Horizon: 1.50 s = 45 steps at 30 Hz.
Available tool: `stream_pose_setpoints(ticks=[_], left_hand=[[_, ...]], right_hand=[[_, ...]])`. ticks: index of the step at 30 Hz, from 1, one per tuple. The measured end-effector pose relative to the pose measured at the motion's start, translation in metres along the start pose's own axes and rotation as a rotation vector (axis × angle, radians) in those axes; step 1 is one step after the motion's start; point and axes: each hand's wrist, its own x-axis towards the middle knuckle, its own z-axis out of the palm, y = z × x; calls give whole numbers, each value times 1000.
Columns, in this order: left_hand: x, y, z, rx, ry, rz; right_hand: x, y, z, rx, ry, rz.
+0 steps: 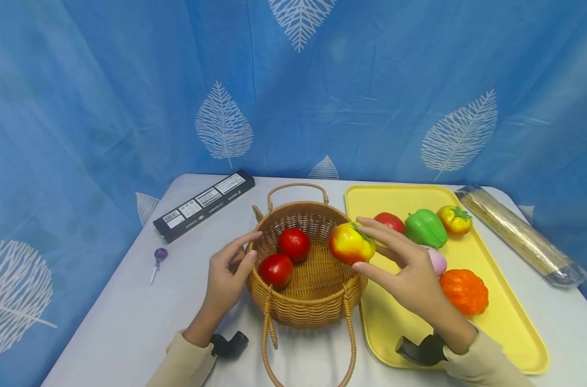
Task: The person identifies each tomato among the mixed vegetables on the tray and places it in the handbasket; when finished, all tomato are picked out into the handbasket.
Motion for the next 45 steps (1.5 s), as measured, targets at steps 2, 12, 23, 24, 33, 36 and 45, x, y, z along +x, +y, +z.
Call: stream_pose_setpoints(ticks=[2, 12, 23, 24, 33, 36, 45], left_hand=[[0, 0, 0, 4, -3, -4], [0, -2, -1, 27, -9, 4], [0, 1, 0, 28, 1, -8], [0, 0, 0, 27, 1, -8], [-1, 1, 0, 19, 0, -4], [-2, 1, 1, 16, 4, 2], [0, 0, 1, 17, 9, 2]], right_hand=[[0, 1, 3, -22, -7, -19], [0, 3, 10, -227, -26, -67], [0, 6, 12, -240, -40, -57], [0, 6, 12, -241, -44, -50], [-3, 9, 13, -262, -51, -67], [-5, 10, 14, -267, -45, -71], [1, 8, 4, -231, -76, -64]])
